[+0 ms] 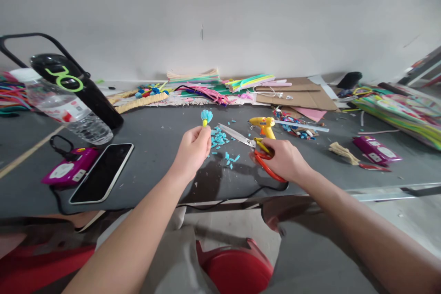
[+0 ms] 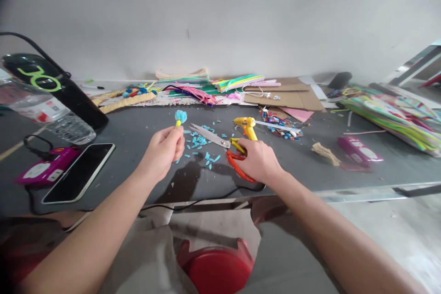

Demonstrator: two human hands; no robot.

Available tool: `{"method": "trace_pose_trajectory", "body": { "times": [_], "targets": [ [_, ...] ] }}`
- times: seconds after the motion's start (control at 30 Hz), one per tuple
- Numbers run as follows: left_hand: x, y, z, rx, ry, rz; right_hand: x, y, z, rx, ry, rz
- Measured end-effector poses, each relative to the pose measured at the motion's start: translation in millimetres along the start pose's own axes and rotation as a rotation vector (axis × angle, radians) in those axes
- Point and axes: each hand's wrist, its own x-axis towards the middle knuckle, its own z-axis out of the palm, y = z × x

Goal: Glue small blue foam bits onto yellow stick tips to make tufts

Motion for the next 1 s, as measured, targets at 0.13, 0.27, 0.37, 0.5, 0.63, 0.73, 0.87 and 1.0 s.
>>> {"method": "trace_pose_trajectory", "body": {
  "times": [0.13,0.27,0.37,0.5,0.63,0.73,0.87,1.0],
  "targets": [
    [-0.4,0.3,0.7,0.002,0.000,0.011,-0.4,0.0,-0.6,0.002,-0.009,-0.020],
    [-0.1,-0.4,0.1,0.003,-0.013,0.018,-0.2,1.3,-0.5,-0.017,-0.013,-0.022],
    [0.1,-0.7,-0.6,0.008,-0.013,0.021,0.1,2.0,-0.3,-0.020,-0.024,-0.017],
    [0.1,0.3,0.0,0.005,-0.013,0.020,0.3,2.0,-0.2,-0.029,-0.023,-0.037],
    [-0.1,1.5,0.9,0.007,-0.017,0.015,0.5,2.1,-0.3,-0.042,-0.028,-0.035],
    [-0.2,1.5,0.7,0.018,-0.011,0.004,0.7,2.3,-1.0,-0.026,-0.029,-0.029],
    [0.1,0.4,-0.1,0.027,0.001,-0.017,0.3,2.6,-2.2,0.028,-0.021,-0.019],
    [-0.1,0.3,-0.3,0.026,0.008,-0.022,0.3,3.9,-2.6,0.010,-0.011,-0.016]
  ]
}}
